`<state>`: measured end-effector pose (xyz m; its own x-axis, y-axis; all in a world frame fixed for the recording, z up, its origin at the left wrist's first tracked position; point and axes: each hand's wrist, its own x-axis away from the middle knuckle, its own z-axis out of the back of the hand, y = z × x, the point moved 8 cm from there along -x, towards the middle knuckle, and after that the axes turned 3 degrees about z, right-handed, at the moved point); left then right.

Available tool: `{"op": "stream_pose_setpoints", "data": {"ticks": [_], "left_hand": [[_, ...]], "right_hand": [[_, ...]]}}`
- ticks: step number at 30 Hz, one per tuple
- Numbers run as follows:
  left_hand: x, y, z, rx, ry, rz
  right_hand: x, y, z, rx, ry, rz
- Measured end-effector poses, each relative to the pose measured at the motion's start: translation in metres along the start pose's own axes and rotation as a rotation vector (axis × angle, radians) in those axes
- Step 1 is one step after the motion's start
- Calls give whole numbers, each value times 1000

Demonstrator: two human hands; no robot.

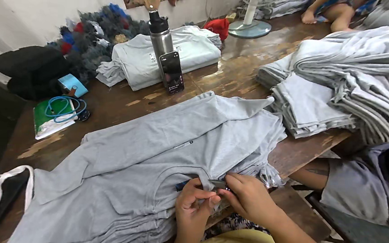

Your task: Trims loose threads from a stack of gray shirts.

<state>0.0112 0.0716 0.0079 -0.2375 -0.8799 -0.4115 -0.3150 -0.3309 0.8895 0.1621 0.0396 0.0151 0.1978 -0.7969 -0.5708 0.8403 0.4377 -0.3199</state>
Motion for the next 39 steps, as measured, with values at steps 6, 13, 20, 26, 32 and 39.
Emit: {"op": "stream_pose_setpoints", "data": {"ticks": [6,13,20,26,32,39], "left_hand": [[-1,1,0,30,-36,31],[7,5,-5,-207,-124,-60],[12,10,-14,-458,-66,-170],[10,10,-13,-494,-56,-174],[9,11,-14,-527,-54,-182],[11,11,-16,-620,-61,-189]], "right_hand": [[-7,4,22,-171,24,-19],[-70,35,22,-143,-172,-53],[-198,70,-16,-13,-580,-273],[-289,171,-92,-213,-170,-615],[-306,201,-144,-380,59,-773],[-315,202,-168,-260,49,-750]]}}
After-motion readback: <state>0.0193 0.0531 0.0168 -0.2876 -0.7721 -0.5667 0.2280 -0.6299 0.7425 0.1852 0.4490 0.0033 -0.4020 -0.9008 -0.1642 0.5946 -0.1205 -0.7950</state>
